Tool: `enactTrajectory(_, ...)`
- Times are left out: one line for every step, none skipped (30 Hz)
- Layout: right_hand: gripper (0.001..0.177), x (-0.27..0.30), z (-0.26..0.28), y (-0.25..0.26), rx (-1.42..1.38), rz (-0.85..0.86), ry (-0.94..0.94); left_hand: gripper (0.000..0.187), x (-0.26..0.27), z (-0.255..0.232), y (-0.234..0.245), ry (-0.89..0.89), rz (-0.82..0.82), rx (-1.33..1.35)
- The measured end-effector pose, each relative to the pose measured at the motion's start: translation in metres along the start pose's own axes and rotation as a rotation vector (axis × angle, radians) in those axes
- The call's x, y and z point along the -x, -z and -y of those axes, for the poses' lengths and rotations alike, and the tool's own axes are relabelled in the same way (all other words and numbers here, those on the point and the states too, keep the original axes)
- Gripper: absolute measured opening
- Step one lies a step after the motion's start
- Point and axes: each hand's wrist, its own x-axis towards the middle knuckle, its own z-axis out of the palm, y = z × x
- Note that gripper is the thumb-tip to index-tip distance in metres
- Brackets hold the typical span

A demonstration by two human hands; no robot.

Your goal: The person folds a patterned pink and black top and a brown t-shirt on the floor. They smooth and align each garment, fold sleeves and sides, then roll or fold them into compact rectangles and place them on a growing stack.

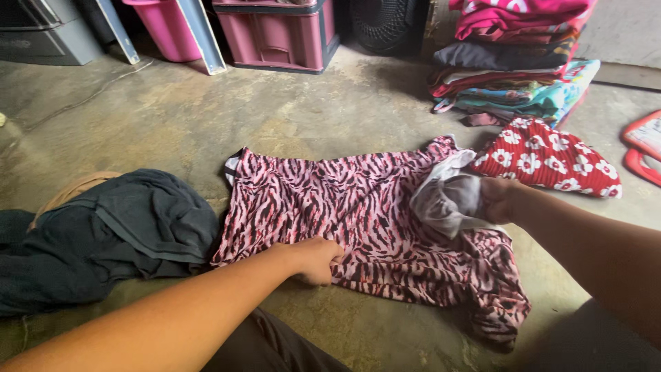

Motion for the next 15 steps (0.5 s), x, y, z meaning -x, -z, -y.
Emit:
enactTrajectory(0.040, 0.001, 0.002, -0.005, 0.007, 0.014, -0.019, 0.027, 0.002, -0.001, 0.000, 0.014, 0.011, 0.016)
enactTrajectory(0.042, 0.002, 0.004, -0.007, 0.012, 0.024, -0.037, 0.027, 0.003, -0.003, 0.001, 0.025, 0.023, 0.031)
enactTrajectory(0.044, 0.001, 0.006, -0.009, 0.017, 0.034, -0.055, 0.027, 0.004, -0.003, 0.002, 0.035, 0.036, 0.046)
enactTrajectory(0.040, 0.000, 0.009, -0.009, -0.065, 0.022, -0.057, 0.027, 0.005, -0.005, 0.003, 0.038, 0.033, 0.040)
enactTrajectory(0.036, -0.002, 0.011, -0.008, -0.147, 0.010, -0.059, 0.027, 0.006, -0.005, 0.004, 0.041, 0.030, 0.034)
enactTrajectory(0.032, -0.006, 0.014, -0.006, -0.229, -0.002, -0.061, 0.027, 0.007, -0.005, 0.004, 0.044, 0.028, 0.028)
enactTrajectory(0.030, -0.010, 0.016, -0.003, -0.165, -0.065, -0.029, 0.027, 0.007, -0.005, 0.005, 0.048, 0.038, 0.032)
enactTrajectory(0.028, -0.014, 0.019, 0.000, -0.102, -0.129, 0.002, 0.027, 0.007, -0.004, 0.006, 0.051, 0.049, 0.035)
enactTrajectory(0.026, -0.018, 0.021, 0.004, -0.038, -0.192, 0.033, 0.028, 0.007, -0.003, 0.006, 0.054, 0.060, 0.039)
enactTrajectory(0.029, -0.017, 0.024, 0.012, 0.085, -0.267, 0.082, 0.028, 0.005, -0.004, 0.006, 0.040, 0.057, 0.029)
enactTrajectory(0.031, -0.014, 0.027, 0.020, 0.209, -0.342, 0.130, 0.028, 0.005, -0.003, 0.006, 0.027, 0.053, 0.018)
enactTrajectory(0.034, -0.010, 0.031, 0.027, 0.336, -0.416, 0.178, 0.028, 0.003, -0.003, 0.006, 0.015, 0.047, 0.009)
enactTrajectory(0.031, -0.008, 0.035, 0.031, 0.257, -0.360, 0.188, 0.028, 0.003, -0.003, 0.007, 0.006, 0.039, 0.008)
enactTrajectory(0.028, -0.004, 0.039, 0.036, 0.178, -0.306, 0.200, 0.028, 0.003, -0.003, 0.007, -0.005, 0.031, 0.005)
enactTrajectory(0.026, 0.001, 0.041, 0.039, 0.099, -0.251, 0.212, 0.028, 0.002, -0.005, 0.007, -0.016, 0.023, 0.003)
